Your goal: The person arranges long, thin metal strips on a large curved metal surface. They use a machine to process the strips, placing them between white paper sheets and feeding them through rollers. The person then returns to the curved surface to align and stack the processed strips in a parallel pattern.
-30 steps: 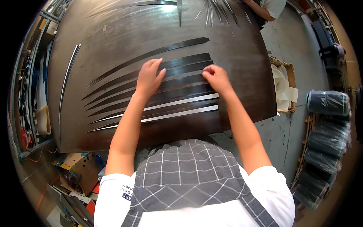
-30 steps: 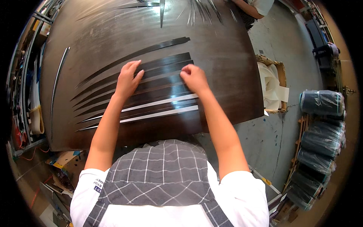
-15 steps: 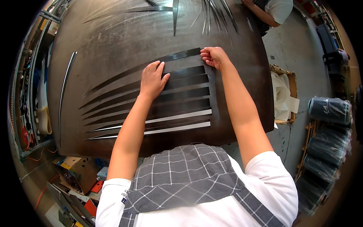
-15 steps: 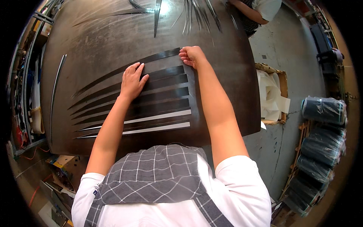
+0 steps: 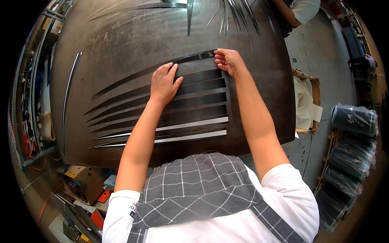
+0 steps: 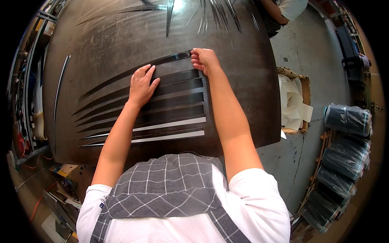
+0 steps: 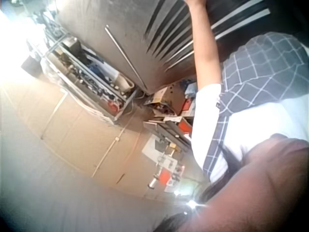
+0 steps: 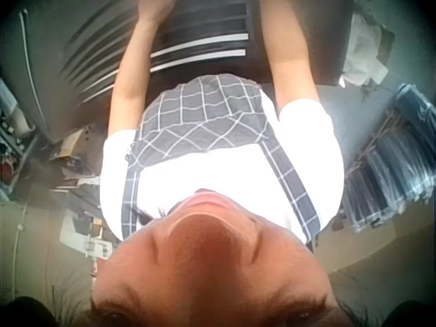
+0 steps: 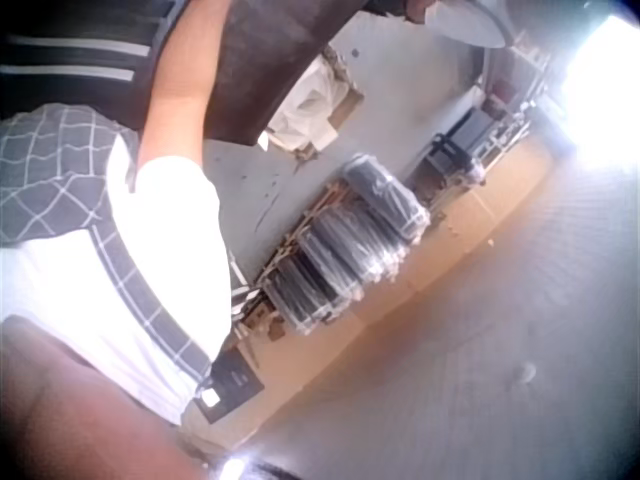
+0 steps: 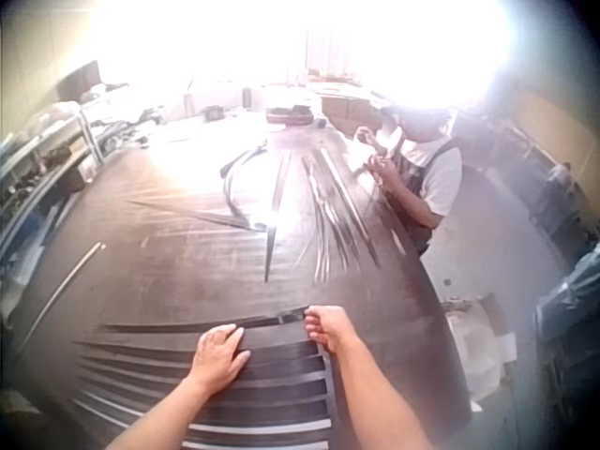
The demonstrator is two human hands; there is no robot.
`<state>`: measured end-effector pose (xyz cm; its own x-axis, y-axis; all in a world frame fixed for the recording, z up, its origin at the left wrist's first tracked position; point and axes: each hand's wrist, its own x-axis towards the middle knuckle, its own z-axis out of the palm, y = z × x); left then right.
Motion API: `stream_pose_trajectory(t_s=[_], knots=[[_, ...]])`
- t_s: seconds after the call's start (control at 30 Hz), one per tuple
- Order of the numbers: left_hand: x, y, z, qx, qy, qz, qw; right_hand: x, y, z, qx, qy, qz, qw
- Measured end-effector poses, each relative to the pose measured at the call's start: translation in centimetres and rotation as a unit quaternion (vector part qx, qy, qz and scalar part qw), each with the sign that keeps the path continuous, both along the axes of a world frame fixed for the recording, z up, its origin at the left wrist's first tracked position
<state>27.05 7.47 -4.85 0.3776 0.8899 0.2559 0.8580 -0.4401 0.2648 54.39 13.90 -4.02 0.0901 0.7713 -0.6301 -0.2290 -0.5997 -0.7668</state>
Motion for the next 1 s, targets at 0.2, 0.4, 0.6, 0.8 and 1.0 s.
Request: stream_pose_trajectory(t_s=[0.2,0.4,0.6,0.8,1.0], knots=[[0.1,-0.1,0.2,-0.029,-0.019,0.002,0.999,-2.2,-0.3,1.1,0.147,0.006,-0.051,0.988],[0.7,-0.4,3.9,0.152,-0.126,-0.001,0.980,-3.7,-4.0,5.5,0.222,-0.013,-0.066,0.973],[0.6,-3.4,7.3,-0.015,-0.140,-0.057,0.988,-1.9,-12.4,5.9,0.134,-0.027,-0.008,0.991],[0.2,-7.7,7.8,-0.445,-0.168,-0.016,0.879,1.7,-19.6,0.6,0.287,-0.421,0.177,0.842],[2.1,-8.3,5.7,-0.433,-0.112,0.012,0.894,1.6,-20.0,-0.6,0.351,-0.462,0.173,0.796]])
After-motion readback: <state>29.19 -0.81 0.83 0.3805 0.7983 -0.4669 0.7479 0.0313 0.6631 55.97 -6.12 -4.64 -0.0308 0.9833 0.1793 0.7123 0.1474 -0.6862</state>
